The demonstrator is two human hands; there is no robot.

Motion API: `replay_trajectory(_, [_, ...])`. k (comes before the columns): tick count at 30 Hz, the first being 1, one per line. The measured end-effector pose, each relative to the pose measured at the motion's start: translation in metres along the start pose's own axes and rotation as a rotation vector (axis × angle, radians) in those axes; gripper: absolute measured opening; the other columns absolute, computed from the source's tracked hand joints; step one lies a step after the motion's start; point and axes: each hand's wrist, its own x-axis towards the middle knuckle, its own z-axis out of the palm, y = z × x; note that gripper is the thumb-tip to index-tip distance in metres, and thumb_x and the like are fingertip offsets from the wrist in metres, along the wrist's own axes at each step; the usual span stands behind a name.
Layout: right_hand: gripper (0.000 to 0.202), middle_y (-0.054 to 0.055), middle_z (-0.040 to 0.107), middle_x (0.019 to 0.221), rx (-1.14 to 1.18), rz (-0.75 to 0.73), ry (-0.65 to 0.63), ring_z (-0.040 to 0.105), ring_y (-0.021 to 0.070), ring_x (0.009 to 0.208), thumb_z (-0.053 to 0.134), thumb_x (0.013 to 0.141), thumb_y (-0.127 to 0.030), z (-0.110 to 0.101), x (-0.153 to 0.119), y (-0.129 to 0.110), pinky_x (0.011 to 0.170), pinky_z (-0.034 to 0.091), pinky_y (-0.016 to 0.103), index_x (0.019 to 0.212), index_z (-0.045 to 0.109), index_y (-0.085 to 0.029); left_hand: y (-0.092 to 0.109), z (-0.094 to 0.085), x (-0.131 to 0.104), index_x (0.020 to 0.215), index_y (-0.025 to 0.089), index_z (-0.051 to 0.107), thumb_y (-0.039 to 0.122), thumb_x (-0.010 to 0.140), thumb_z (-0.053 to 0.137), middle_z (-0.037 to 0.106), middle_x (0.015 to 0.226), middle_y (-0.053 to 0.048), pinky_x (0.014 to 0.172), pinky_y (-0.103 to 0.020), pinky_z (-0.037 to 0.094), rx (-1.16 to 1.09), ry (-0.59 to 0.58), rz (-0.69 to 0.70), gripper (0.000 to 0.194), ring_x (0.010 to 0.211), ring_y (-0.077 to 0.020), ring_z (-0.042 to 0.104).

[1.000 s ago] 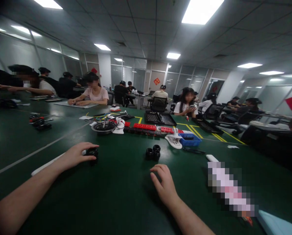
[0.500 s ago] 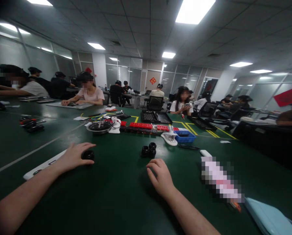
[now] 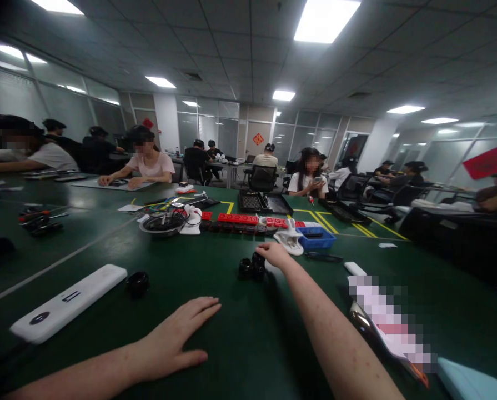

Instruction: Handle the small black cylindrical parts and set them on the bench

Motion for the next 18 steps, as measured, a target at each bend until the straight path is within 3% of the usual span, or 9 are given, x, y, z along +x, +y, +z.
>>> replay_trajectory(4, [0.019, 0.005, 0.056, 0.111, -0.004, -0.057, -0.197, 0.058, 0.0187, 0.091, 0.049, 0.089, -0.027, 0.006, 0.009, 0.005, 0.077, 0.049, 0.037, 0.105, 0.055, -0.018, -0.001, -0.006, 0.001, 0.131, 0.037, 0.031, 0.032, 0.078, 0.059, 0.03, 0.139, -0.002, 0.101, -0.047, 0.027, -0.049, 0.022, -0.11, 0.06, 0.124, -0.0281, 0.029])
replay_trajectory(9, [0.02, 0.006, 0.056, 0.111, 0.005, -0.022, -0.23, 0.058, 0.0187, 0.091, 0.049, 0.089, -0.026, -0.013, -0.003, 0.039, 0.077, 0.049, 0.038, 0.106, 0.054, -0.018, 0.001, -0.007, 0.002, 0.13, 0.038, 0.033, 0.034, 0.078, 0.059, 0.032, 0.138, -0.002, 0.1, -0.048, 0.027, -0.073, -0.008, -0.13, 0.058, 0.124, -0.029, 0.029])
replay_trajectory(13, [0.019, 0.005, 0.058, 0.107, 0.05, 0.03, -0.218, 0.059, 0.0173, 0.087, 0.048, 0.089, -0.026, -0.03, -0.039, 0.052, 0.075, 0.05, 0.036, 0.104, 0.055, -0.017, -0.002, -0.005, 0.002, 0.129, 0.035, 0.036, 0.035, 0.079, 0.057, 0.037, 0.134, -0.003, 0.1, -0.045, 0.028, -0.079, 0.013, -0.107, 0.055, 0.121, -0.0277, 0.033])
replay_trajectory(18, [0.017, 0.006, 0.065, 0.097, 0.162, -0.004, -0.236, 0.062, 0.0222, 0.087, 0.057, 0.081, -0.023, -0.03, -0.105, 0.016, 0.076, 0.048, 0.036, 0.097, 0.06, -0.02, 0.004, 0.0, 0.005, 0.126, 0.03, 0.041, 0.036, 0.078, 0.058, 0.044, 0.127, -0.004, 0.097, -0.041, 0.031, -0.039, 0.057, -0.066, 0.052, 0.115, -0.025, 0.039])
